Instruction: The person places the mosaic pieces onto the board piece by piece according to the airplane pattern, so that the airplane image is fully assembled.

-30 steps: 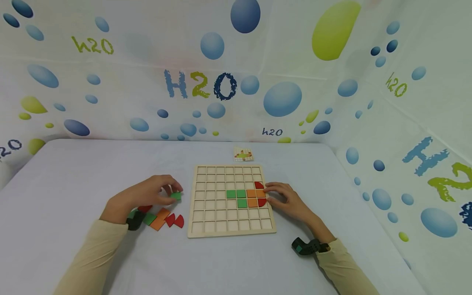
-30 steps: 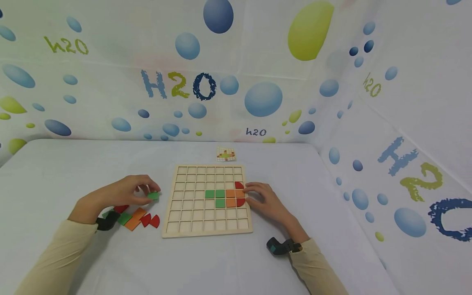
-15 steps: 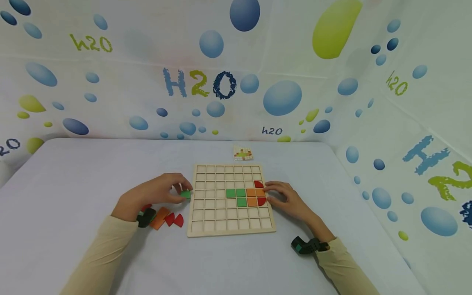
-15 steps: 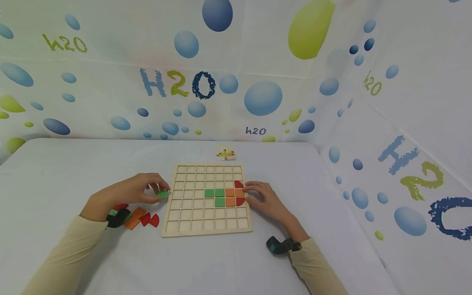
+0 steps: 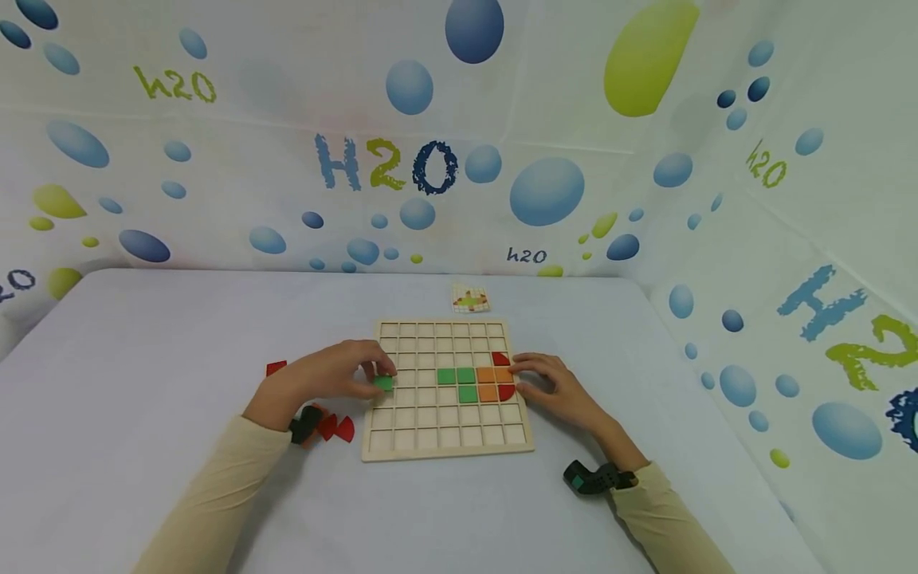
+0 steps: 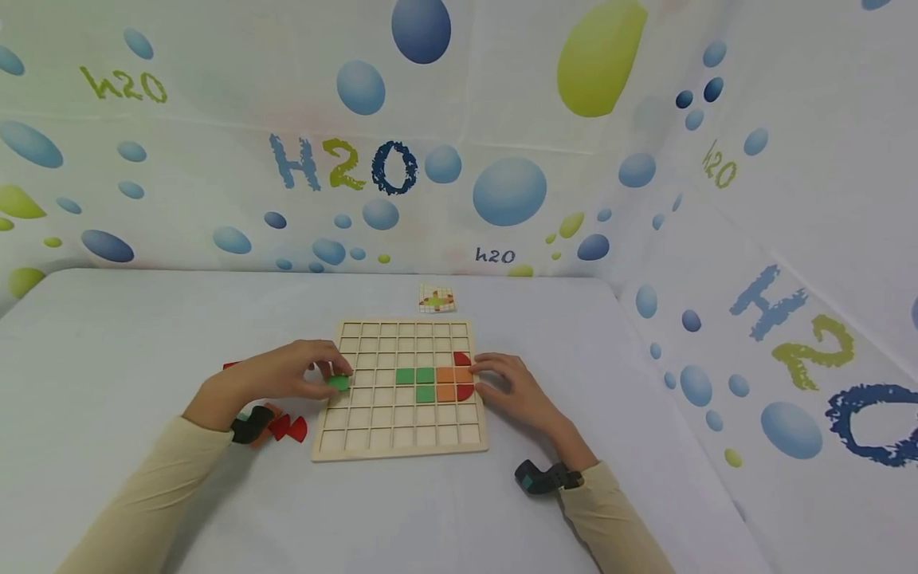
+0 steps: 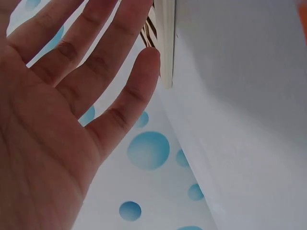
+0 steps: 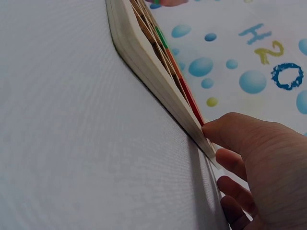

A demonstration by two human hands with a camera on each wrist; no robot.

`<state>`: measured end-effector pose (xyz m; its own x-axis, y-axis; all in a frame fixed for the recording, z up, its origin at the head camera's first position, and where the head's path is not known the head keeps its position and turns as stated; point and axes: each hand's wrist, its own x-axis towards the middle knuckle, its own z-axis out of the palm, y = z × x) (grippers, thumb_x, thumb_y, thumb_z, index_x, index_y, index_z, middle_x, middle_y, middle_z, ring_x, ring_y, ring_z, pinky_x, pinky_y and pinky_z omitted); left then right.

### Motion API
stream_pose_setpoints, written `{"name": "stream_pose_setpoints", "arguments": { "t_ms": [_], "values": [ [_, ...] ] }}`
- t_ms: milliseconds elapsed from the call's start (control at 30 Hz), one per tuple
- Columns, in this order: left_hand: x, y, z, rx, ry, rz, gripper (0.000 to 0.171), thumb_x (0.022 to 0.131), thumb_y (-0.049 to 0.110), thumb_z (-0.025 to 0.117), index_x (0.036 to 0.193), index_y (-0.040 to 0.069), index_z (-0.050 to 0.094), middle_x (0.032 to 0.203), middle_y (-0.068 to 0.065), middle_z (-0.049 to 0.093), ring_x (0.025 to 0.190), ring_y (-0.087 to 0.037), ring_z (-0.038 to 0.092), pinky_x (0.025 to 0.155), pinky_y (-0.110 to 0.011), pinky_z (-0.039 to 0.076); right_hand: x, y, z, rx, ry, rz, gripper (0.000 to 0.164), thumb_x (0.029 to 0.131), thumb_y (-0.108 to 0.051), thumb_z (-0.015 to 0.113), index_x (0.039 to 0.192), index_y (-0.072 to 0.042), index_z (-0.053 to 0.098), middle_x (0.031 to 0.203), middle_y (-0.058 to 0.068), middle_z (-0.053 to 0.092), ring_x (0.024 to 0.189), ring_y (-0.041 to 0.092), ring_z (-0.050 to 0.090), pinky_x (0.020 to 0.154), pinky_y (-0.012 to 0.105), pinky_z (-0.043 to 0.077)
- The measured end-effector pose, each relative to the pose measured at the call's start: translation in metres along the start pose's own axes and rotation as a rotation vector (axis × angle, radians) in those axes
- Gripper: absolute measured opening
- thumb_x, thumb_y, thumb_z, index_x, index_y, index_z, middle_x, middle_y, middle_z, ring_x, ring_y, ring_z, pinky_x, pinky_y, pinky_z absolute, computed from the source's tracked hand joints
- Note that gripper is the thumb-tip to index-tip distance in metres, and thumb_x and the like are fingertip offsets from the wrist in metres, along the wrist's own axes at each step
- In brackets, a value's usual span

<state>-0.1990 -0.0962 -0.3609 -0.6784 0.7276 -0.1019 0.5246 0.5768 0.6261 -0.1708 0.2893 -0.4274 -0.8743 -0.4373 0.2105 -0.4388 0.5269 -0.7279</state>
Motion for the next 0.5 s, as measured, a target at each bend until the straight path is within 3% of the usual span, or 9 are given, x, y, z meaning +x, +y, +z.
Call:
{"name": "stream_pose_setpoints", "arguments": {
  "t_ms": [500],
  "values": [
    [0.020,0.014,0.012,-0.014,-0.022,0.074,0.022,0.086,0.012,0.073,0.106,0.006,0.069,0.102,0.001,0.063,0.088,-0.011,0.062,0.084,-0.031,0.052,-0.001,0.002,0.000,0.006,0.002,0.019,0.031,0.092,-0.012,0.067,0.123,-0.011,0.066,0.137,0.011,0.054,0.131,0.033,0.042,0.104,0.056,0.034]
  ]
}}
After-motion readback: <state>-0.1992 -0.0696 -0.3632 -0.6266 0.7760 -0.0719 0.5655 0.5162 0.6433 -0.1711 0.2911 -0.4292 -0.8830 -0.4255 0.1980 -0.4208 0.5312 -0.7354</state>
